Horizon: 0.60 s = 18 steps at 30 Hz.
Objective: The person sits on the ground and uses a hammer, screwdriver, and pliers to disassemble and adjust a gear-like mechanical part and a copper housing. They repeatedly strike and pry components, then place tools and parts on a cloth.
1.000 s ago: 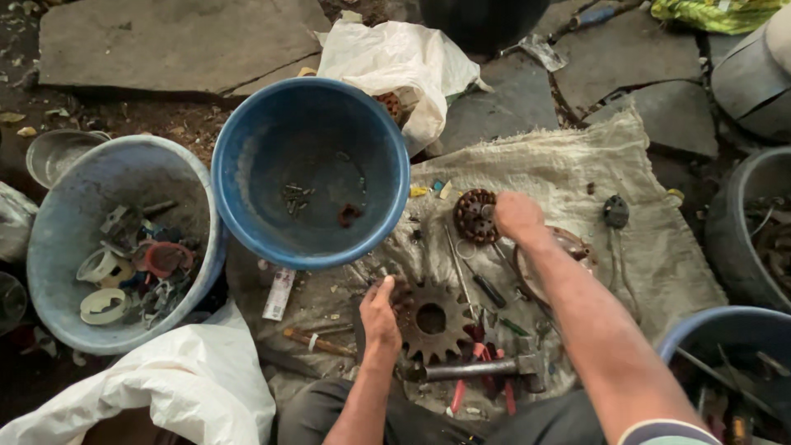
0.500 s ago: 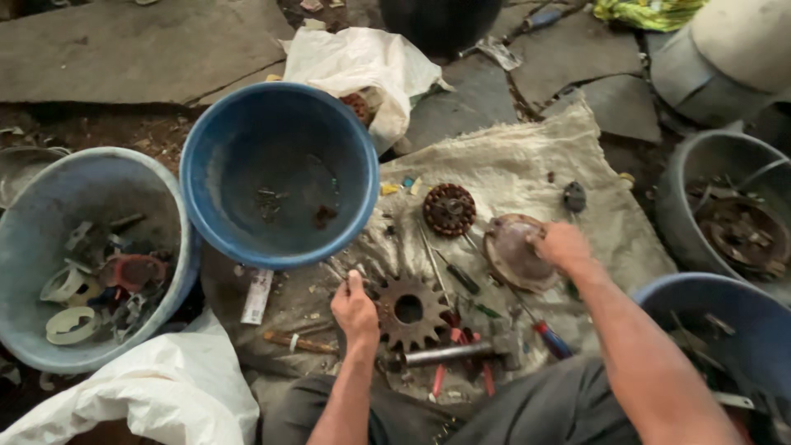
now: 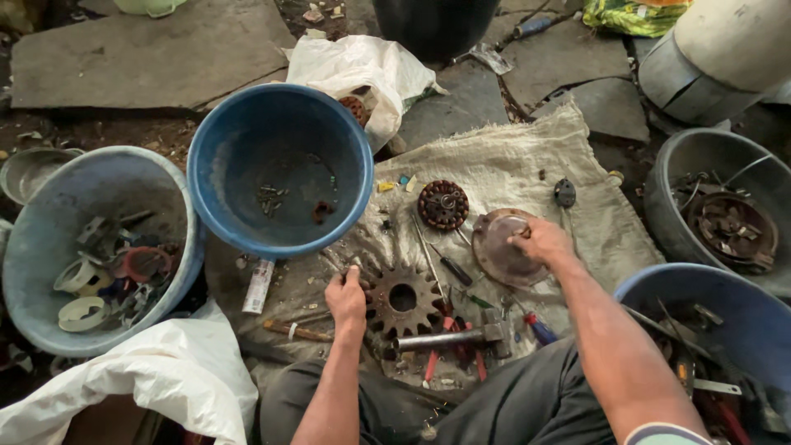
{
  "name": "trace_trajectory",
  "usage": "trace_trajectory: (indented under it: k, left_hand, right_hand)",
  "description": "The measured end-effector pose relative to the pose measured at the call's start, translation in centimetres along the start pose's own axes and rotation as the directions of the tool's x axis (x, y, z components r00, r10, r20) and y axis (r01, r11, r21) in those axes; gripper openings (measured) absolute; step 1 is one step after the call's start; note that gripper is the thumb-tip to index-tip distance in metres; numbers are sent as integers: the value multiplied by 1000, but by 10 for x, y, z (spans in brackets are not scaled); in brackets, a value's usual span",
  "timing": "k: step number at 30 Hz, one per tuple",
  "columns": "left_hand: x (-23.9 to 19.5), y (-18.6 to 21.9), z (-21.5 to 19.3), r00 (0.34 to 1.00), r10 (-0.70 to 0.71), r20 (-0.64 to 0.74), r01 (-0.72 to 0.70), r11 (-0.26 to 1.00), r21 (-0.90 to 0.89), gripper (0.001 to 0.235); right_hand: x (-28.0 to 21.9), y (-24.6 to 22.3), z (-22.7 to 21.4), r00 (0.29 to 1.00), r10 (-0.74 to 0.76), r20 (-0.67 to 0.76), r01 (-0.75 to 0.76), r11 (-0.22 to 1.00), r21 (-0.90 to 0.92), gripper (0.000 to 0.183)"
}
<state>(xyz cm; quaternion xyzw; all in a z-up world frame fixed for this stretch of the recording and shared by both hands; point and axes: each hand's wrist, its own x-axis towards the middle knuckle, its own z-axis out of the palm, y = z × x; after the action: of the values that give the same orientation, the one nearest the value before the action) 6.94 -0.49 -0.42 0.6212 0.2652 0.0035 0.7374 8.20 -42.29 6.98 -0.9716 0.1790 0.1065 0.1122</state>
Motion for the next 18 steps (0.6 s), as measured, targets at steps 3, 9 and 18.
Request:
trace_trajectory:
  k: [3,9,18]
  left_hand:
    - [5,-5,-6,999,-35,-5,35,999,0,26]
    - [7,-8,-2,998,67,18,-65,996,-61,25]
    - [-5,19,-13,967,253,18,-254,965,58,37]
  right_hand:
    - [-26,-31,-14,999,-28,-37,22,988,-155,50]
    - [-94,-95,-57,956,-286,-67,275,952,-133,45]
    - [-138,-217,-19,907,-397,140,388,918,88,45]
